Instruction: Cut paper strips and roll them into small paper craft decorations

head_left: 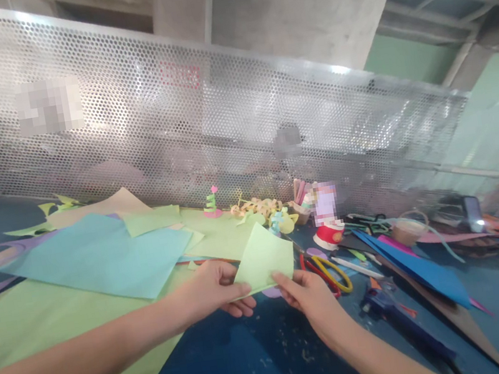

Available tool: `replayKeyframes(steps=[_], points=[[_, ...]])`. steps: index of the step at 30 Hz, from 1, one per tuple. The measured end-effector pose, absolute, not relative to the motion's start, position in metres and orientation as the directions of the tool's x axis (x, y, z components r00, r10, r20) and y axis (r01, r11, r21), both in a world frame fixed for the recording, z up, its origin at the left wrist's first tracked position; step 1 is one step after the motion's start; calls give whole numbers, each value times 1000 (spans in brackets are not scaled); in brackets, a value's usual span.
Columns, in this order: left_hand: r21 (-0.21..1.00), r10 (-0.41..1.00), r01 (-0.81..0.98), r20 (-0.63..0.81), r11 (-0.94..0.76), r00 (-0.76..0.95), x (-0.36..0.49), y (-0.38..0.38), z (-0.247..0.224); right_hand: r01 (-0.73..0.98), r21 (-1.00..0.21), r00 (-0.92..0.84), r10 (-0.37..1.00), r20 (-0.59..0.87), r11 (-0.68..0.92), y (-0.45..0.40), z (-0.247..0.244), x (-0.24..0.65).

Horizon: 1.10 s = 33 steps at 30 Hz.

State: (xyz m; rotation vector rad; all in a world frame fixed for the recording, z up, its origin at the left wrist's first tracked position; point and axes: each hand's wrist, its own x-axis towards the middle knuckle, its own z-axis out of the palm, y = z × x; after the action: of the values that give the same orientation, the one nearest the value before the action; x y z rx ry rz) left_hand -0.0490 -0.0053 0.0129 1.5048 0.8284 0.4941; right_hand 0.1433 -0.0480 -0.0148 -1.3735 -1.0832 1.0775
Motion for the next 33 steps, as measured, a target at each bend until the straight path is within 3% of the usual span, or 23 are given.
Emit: replayKeyframes(steps=[6, 15, 21, 25, 33], points=[[964, 726, 254, -120, -77, 677, -48, -10, 12, 61, -997, 162, 986, -27, -37, -50, -14, 143], [980, 741, 186, -176, 70, 648, -47, -9, 10, -160, -985, 119, 989, -82, -63, -45, -16, 145], [969, 650, 228, -232, 92, 724, -51, -14, 18, -84, -996, 114, 992, -50, -40, -48, -15, 144], [971, 685, 234, -208, 56, 698, -50, -14, 17, -28, -999, 118, 992, -50, -47, -49, -14, 143], [981, 623, 164, -190, 99, 759, -47, -14, 13, -37, -999, 138, 990, -43, -38, -48, -17, 144]])
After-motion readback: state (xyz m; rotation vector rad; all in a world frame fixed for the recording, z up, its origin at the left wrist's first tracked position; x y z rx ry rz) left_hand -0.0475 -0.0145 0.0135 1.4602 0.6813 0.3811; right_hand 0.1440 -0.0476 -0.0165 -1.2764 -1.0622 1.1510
